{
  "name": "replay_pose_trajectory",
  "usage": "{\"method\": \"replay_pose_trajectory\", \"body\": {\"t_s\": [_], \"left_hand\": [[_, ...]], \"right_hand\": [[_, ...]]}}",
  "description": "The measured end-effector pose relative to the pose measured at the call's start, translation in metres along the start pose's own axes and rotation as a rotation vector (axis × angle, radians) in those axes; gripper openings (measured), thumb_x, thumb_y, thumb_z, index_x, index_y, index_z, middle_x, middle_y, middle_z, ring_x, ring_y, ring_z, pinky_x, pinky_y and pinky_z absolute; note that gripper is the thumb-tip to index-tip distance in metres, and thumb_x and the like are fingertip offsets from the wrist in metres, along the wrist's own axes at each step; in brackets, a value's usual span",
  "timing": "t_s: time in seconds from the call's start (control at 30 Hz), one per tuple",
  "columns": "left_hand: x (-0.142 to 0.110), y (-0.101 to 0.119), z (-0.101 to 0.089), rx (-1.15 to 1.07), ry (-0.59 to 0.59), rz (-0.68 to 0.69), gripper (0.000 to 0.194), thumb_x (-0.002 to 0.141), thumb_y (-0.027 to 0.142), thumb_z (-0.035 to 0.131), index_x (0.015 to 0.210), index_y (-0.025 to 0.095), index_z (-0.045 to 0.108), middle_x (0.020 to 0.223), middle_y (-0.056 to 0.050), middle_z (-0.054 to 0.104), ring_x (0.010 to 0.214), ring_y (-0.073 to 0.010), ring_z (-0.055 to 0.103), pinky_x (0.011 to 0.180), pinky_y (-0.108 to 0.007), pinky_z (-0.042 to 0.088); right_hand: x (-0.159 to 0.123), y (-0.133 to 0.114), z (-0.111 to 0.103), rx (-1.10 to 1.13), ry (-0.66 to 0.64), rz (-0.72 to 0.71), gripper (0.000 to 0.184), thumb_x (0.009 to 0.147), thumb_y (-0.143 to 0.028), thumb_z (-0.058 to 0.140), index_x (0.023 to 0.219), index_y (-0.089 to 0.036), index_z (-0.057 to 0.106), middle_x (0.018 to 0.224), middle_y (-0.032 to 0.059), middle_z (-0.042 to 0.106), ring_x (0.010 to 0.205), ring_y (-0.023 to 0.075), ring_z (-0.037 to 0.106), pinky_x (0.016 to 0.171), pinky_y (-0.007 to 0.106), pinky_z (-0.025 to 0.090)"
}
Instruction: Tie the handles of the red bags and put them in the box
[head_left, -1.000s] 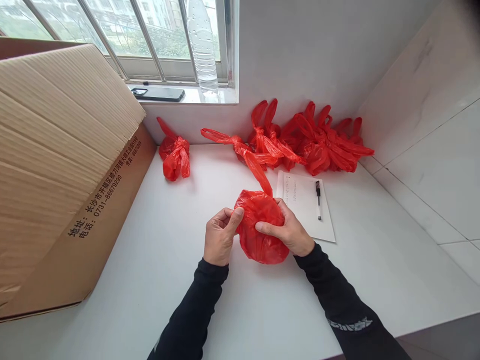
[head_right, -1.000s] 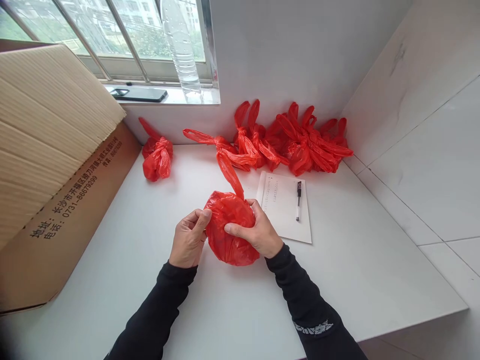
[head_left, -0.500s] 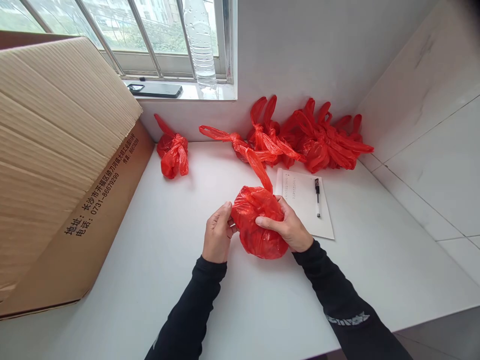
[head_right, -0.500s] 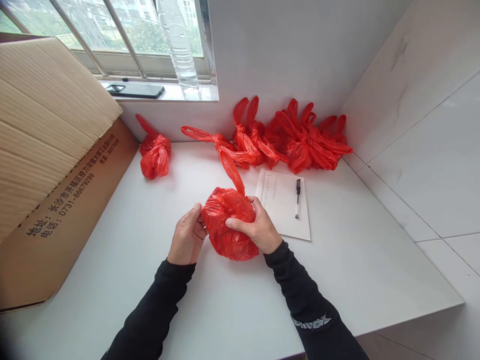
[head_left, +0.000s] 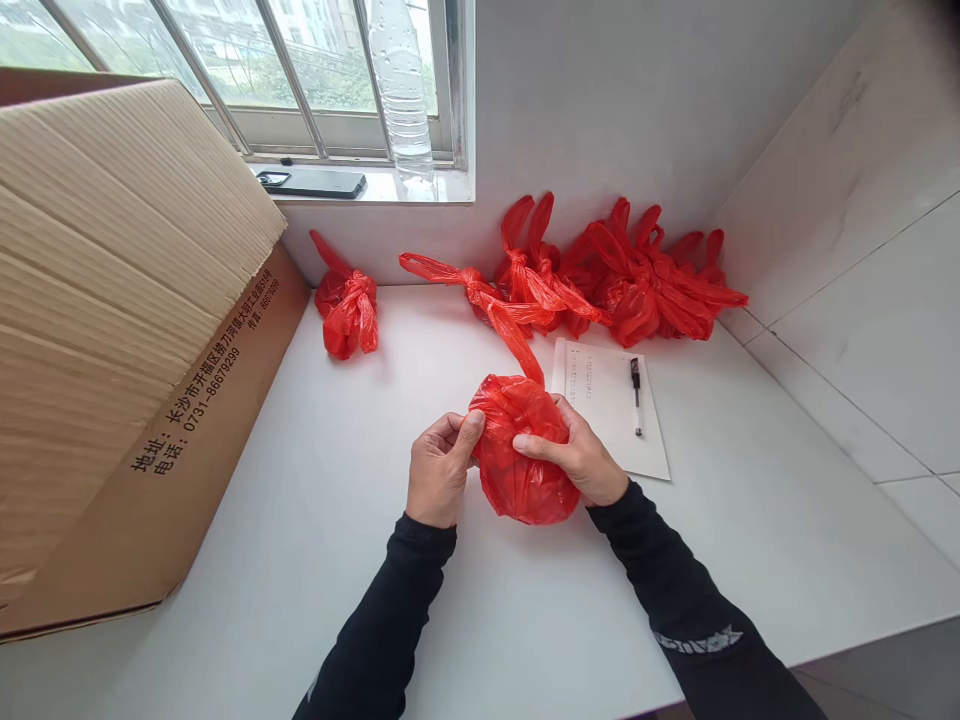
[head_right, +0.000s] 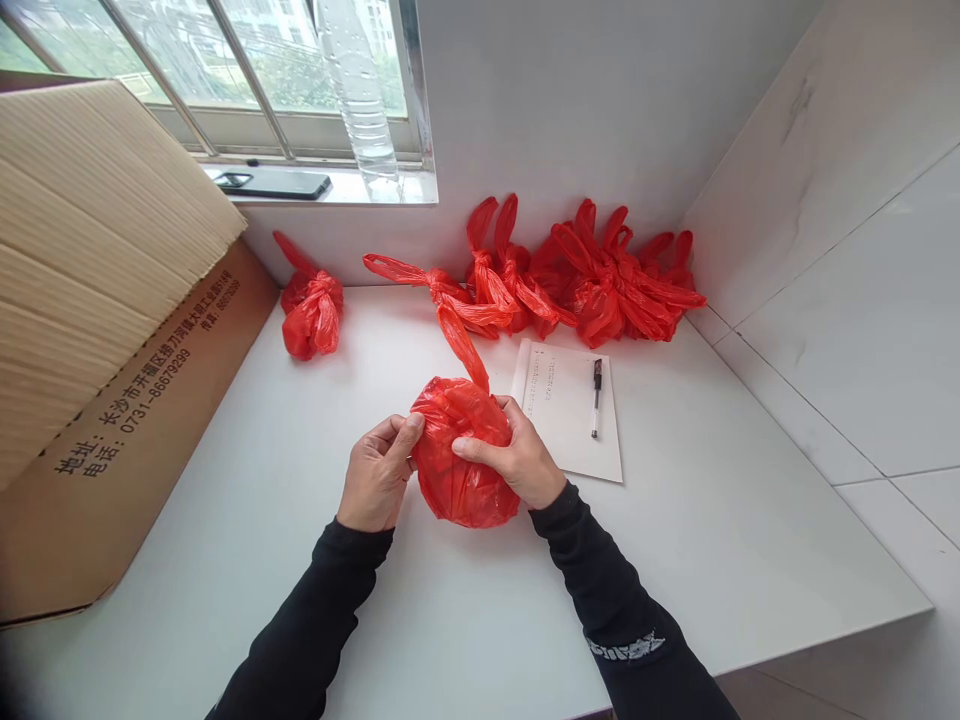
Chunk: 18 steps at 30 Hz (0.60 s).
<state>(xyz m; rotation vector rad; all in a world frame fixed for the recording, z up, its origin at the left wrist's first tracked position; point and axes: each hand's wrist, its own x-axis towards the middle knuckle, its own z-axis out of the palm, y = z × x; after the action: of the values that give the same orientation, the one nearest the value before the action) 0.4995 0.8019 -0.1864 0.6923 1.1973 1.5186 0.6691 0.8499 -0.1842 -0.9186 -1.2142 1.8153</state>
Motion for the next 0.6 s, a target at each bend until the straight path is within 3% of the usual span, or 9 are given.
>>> {"method": "replay_pose_trajectory", "body": {"t_s": [0.17,0.37,0.6], "left_hand": [[-0.0017,0.0039,0.0009,0.014,-0.081,-0.093,0.034,0.078,0.049,0.079,0.082,0.018,0.064,0.082,-0.001,0.063,0.072,-0.0137,0.057,0.058,-0.024,0.049],[-0.0017,0.0051,-0.0033,-0.019,-0.1,-0.081,0.033,0.075,0.04,0.083,0.071,0.016,0.06,0.073,0.001,0.061,0.066,-0.0113,0.054,0.061,-0.024,0.048],[-0.0023,0.0039,-0.0024,-0.055,-0.108,-0.099,0.028,0.079,0.04,0.08,0.08,0.017,0.066,0.076,0.0,0.063,0.07,-0.0132,0.058,0.065,-0.025,0.05]], "right_hand": [[0.0015,0.0022,-0.0024,0.041,0.016,-0.002,0.049,0.072,-0.035,0.087,0.109,-0.026,0.056,0.101,0.0009,0.072,0.092,0.0227,0.068,0.086,0.039,0.055],[0.0002,0.0032,-0.0044,0.008,-0.026,0.049,0.05,0.073,-0.036,0.087,0.111,-0.026,0.057,0.109,0.0028,0.072,0.1,0.0252,0.068,0.09,0.041,0.055],[-0.0004,0.0024,-0.0019,0.001,-0.043,0.008,0.051,0.073,-0.036,0.087,0.113,-0.027,0.056,0.109,0.0027,0.072,0.1,0.0243,0.068,0.09,0.04,0.055]]}}
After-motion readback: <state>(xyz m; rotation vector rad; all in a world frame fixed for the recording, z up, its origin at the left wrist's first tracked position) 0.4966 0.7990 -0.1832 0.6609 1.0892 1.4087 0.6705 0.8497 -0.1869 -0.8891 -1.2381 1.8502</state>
